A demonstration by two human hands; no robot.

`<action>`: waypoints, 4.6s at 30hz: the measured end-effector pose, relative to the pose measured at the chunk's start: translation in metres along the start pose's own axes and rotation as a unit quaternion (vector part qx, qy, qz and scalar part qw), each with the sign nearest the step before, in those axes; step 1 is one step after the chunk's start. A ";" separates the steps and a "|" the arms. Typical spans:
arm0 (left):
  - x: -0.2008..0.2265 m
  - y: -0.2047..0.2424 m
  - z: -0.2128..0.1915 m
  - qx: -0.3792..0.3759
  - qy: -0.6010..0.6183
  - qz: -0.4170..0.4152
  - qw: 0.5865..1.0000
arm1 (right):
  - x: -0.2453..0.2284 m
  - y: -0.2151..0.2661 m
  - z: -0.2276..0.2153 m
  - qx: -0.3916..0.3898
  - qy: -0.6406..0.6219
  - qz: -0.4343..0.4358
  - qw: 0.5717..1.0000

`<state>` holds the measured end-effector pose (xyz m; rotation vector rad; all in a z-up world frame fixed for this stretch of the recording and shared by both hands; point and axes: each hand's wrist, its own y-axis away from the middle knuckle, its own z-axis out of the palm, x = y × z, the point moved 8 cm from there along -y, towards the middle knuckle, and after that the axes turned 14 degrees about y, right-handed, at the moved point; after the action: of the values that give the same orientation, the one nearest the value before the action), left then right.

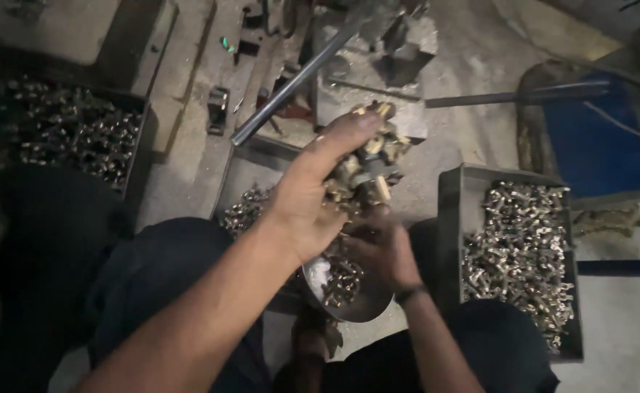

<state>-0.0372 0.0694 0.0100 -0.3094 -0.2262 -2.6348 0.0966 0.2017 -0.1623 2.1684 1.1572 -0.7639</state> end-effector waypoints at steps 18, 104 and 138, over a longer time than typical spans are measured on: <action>0.017 0.020 0.031 -0.003 0.059 -0.027 0.998 | -0.050 0.037 -0.094 0.175 -0.110 0.005 0.978; 0.046 -0.022 0.003 -0.028 0.233 0.148 0.961 | 0.082 -0.105 -0.301 0.417 -0.145 0.064 0.895; 0.112 0.020 -0.005 -0.129 0.236 0.158 0.950 | -0.162 -0.105 -0.070 0.068 -0.511 0.059 0.855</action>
<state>-0.1251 0.0017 0.0363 0.1930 0.3048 -2.3300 -0.0532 0.2128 -0.0225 1.4787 0.3982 -1.6770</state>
